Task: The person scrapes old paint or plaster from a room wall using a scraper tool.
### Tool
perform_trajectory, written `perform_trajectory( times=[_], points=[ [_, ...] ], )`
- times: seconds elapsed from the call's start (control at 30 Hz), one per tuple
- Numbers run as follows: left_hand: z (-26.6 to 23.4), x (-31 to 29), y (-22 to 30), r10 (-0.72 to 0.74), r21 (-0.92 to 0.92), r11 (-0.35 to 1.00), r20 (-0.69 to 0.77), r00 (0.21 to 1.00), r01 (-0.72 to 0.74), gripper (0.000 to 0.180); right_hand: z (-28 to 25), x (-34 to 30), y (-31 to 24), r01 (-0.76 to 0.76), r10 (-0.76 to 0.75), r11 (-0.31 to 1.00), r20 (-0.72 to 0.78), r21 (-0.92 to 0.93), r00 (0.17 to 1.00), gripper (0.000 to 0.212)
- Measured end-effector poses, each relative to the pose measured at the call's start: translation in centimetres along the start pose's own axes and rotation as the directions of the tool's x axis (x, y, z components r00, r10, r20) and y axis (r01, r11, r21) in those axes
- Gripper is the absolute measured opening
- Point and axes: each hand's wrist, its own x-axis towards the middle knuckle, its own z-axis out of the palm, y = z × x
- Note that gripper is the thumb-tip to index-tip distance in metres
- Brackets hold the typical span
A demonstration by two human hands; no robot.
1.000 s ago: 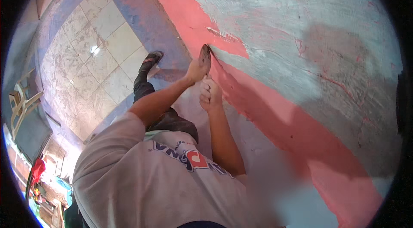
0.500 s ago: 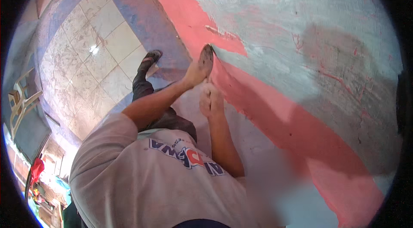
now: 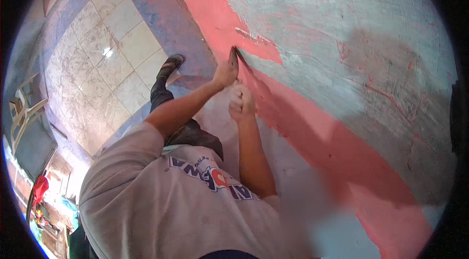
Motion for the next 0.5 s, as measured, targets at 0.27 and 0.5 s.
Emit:
perform_trajectory(
  times=[0.27,0.5],
  points=[
    [-3.8,-1.4,7.2,-0.221,-0.411,0.857,0.254,0.942,0.312,0.033,-0.2,-5.0,1.7,0.096,-0.098,0.995,-0.145,-0.024,0.985,0.009],
    [-5.1,-0.5,6.2,-0.253,-0.211,0.904,0.441,0.861,0.373,0.045,-0.6,-1.4,-0.2,-0.057,0.062,0.988,-0.030,0.143,0.998,0.008]
  ],
)
